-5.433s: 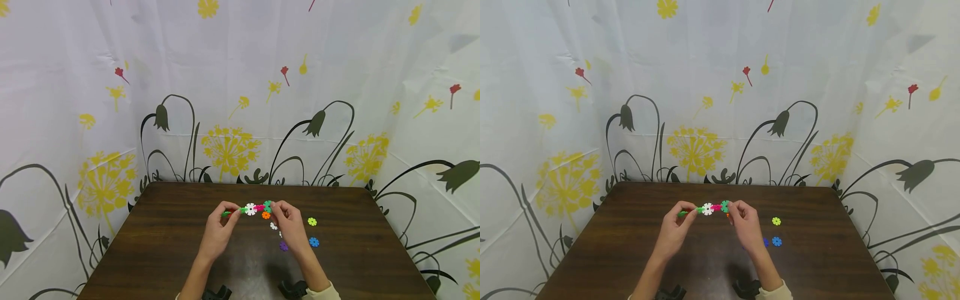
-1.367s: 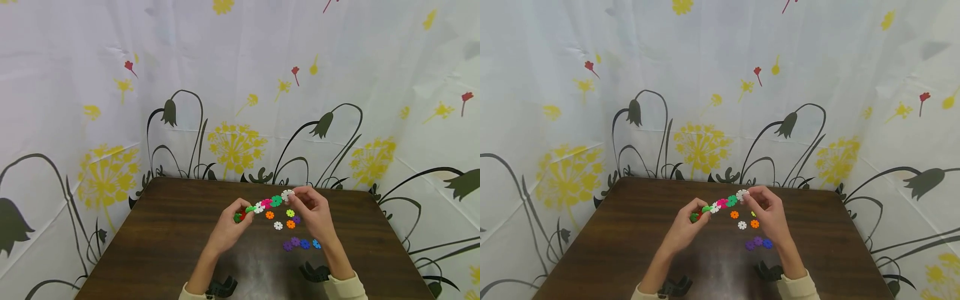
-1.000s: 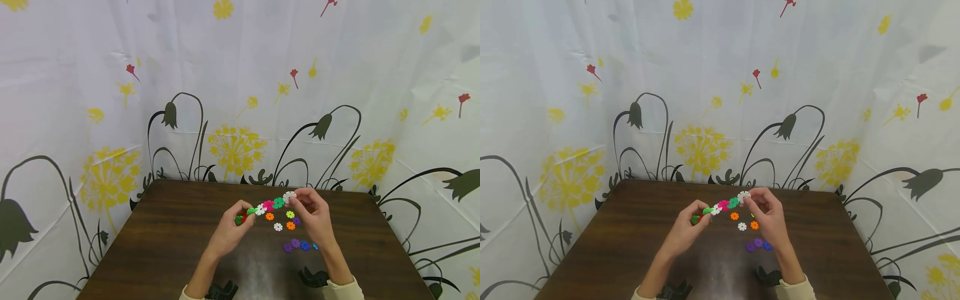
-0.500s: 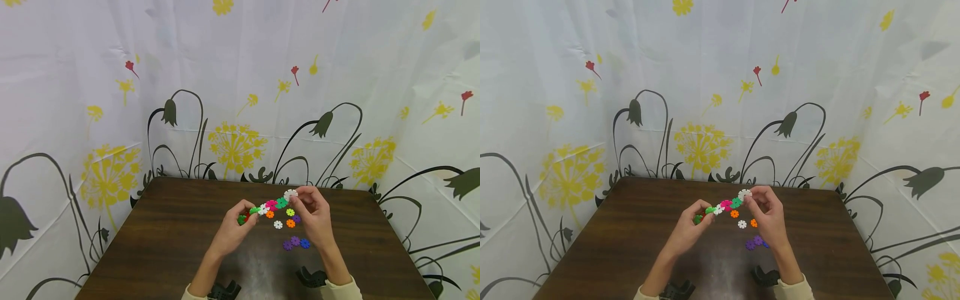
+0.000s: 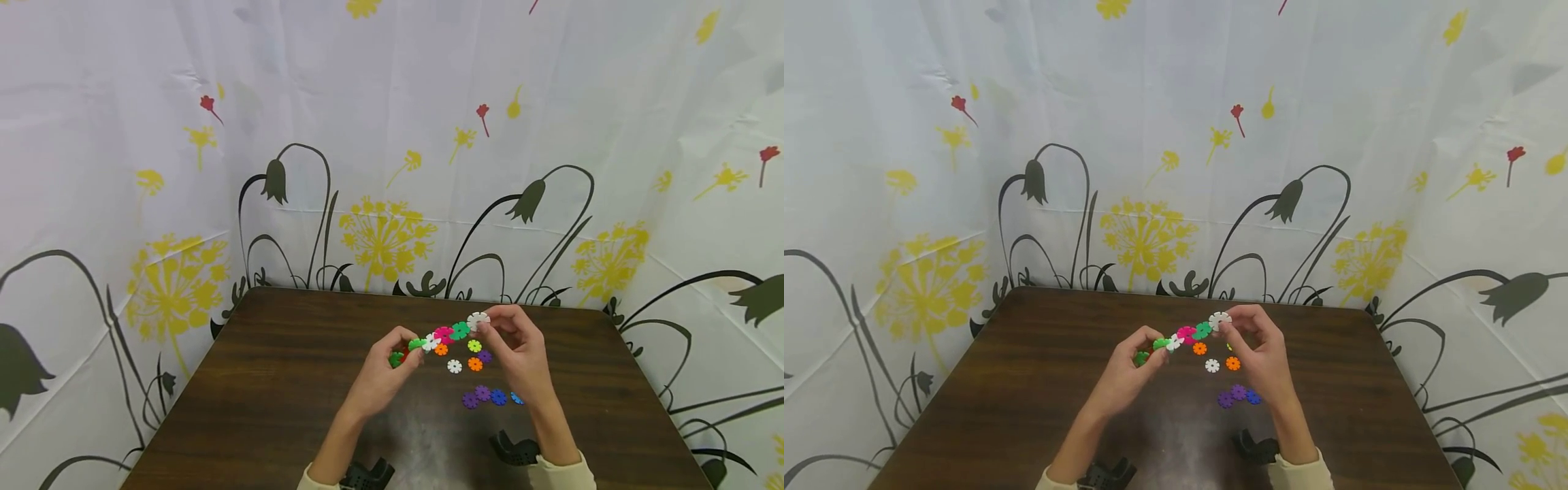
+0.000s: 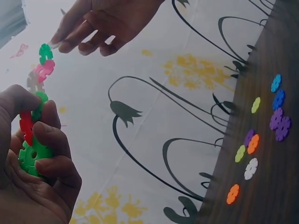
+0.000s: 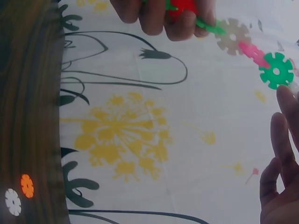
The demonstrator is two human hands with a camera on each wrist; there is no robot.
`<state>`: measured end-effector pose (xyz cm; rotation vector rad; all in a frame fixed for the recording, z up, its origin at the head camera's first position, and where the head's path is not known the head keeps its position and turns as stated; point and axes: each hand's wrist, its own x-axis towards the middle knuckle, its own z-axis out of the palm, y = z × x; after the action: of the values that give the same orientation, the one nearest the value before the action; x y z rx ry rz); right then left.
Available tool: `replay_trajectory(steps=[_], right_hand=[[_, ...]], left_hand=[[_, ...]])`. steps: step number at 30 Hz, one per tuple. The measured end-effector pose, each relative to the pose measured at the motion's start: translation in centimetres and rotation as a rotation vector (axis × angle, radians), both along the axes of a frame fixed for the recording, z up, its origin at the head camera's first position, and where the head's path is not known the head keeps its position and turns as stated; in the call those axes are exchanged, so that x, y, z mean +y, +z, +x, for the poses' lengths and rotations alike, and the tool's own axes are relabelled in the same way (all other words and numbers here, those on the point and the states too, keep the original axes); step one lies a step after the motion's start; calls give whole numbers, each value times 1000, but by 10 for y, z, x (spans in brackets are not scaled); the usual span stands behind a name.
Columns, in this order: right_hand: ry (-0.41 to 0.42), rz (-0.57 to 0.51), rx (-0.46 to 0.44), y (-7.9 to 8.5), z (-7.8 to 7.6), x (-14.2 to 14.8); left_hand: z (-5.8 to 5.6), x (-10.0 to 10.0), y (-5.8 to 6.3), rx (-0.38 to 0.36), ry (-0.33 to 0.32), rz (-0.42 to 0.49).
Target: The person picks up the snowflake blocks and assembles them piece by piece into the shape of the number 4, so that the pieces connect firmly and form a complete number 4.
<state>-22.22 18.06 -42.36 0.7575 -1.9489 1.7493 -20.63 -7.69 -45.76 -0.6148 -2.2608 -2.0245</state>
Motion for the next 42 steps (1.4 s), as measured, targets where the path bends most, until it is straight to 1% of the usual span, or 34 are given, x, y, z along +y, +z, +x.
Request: replay_trajectory(steps=[5, 11, 14, 20, 23, 28, 31, 33, 37, 40, 42], right_hand=[[-20, -22, -4, -3, 0, -4], [-7, -69, 30, -3, 0, -6], [-19, -49, 34, -3, 0, -5], [-70, -1, 21, -5, 2, -5], [-92, 6, 22, -5, 4, -8], [-87, -14, 31, -7, 6, -15], [-95, -29, 42, -13, 6, -19], [-111, -32, 46, -17, 5, -23], [-147, -20, 47, -21, 5, -28], [-162, -3, 49, -19, 4, -29], [-164, 17, 42, -17, 2, -29]], left_hand=[[0, 1, 0, -4, -14, 12], [0, 4, -2, 5, -28, 22], [0, 6, -1, 6, -31, 25], [0, 8, 0, 26, -35, 27], [0, 8, 0, 34, -34, 26], [-1, 5, -1, 21, -27, -9], [-3, 2, -3, 17, -24, -40], [-5, -1, -6, 30, -24, -73], [-4, -3, -11, 53, -74, -116], [-4, -2, -15, 69, -99, -96], [-5, 0, -18, 80, -85, -67]])
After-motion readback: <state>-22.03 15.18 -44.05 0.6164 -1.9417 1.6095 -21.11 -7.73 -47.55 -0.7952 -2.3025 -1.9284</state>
